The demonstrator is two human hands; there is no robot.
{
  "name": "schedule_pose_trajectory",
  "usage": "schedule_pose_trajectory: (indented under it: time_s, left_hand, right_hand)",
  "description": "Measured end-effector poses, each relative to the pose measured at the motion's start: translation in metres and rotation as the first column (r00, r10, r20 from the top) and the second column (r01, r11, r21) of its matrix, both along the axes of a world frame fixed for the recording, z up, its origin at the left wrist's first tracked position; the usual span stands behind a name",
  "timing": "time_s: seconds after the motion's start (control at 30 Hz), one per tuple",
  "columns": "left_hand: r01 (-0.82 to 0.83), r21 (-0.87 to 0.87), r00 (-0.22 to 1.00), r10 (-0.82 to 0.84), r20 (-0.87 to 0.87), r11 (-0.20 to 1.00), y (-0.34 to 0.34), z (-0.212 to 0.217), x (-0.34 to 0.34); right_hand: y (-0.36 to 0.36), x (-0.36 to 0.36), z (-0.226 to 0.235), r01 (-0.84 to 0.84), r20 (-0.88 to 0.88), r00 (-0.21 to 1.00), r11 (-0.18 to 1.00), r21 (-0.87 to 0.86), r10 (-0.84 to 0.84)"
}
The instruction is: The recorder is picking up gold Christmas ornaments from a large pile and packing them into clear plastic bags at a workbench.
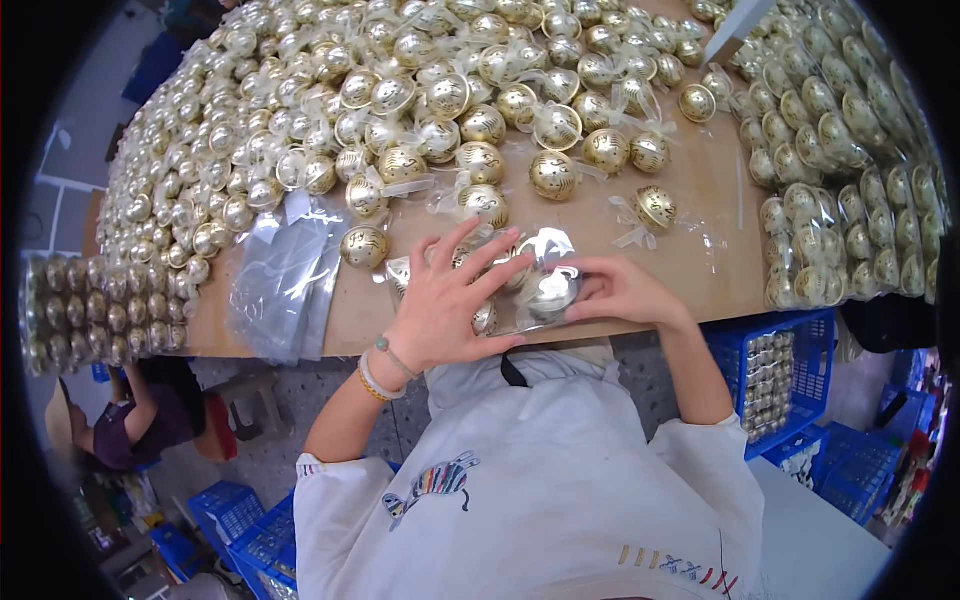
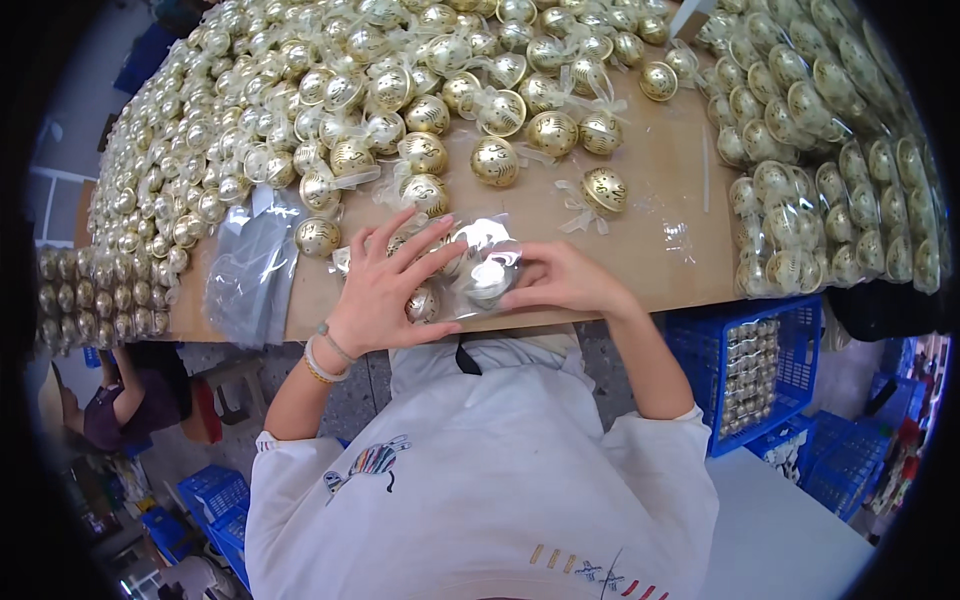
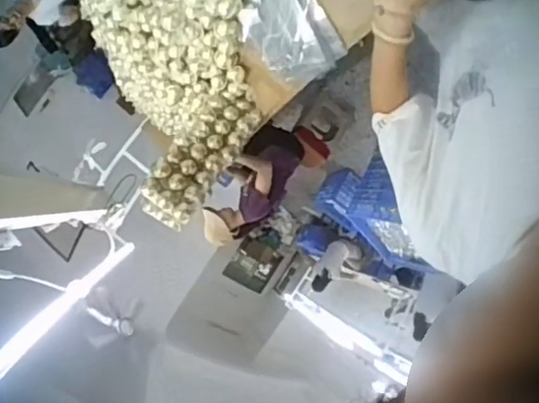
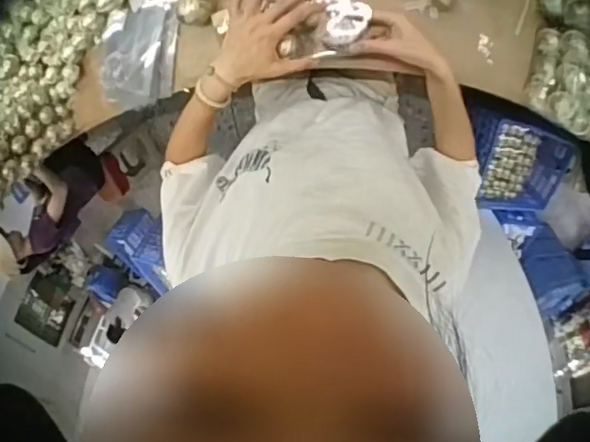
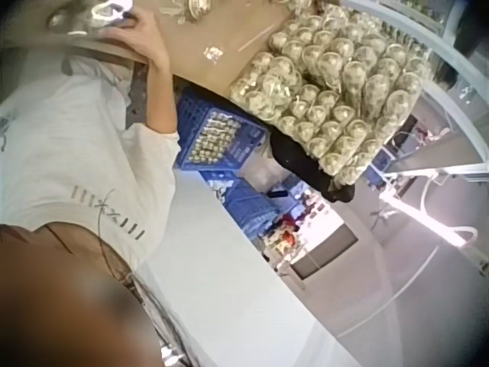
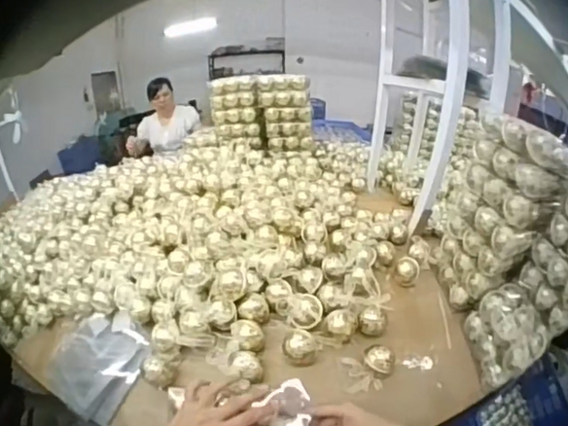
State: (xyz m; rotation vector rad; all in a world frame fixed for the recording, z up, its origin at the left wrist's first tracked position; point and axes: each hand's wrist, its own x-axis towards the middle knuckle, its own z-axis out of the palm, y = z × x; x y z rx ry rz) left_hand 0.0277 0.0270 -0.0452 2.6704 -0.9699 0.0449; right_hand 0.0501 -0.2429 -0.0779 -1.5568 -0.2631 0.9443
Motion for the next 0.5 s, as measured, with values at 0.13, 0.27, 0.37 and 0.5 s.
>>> schedule_pose_trajectory:
  time_s: [0.13,0.27,0.37,0.5]
  left_hand:
    - [-0.043,-0.047,0.998,0.044,0.036,0.998,0.001,0.004,0.001]
    - [-0.12,-0.192,0.992,0.114,-0.046,0.974,0.012,0.0,-0.011]
    - [-0.165,-0.327,0.981,0.191,0.047,0.93,0.008,-0.001,-0.016]
    - [-0.243,-0.323,0.967,0.254,-0.005,0.915,-0.002,-0.013,-0.02]
  right_hand:
    - [0.023,-0.004,-0.008,0.079,0.172,0.981,0.993,0.088,-0.094]
    - [0.014,-0.013,0.014,0.609,0.417,0.631,0.751,0.256,-0.654]
    - [0.048,-0.044,0.001,0.609,0.598,0.504,0.747,0.266,-0.623]
    - [0.102,-0.061,-0.023,0.619,0.362,0.589,0.692,0.372,-0.722]
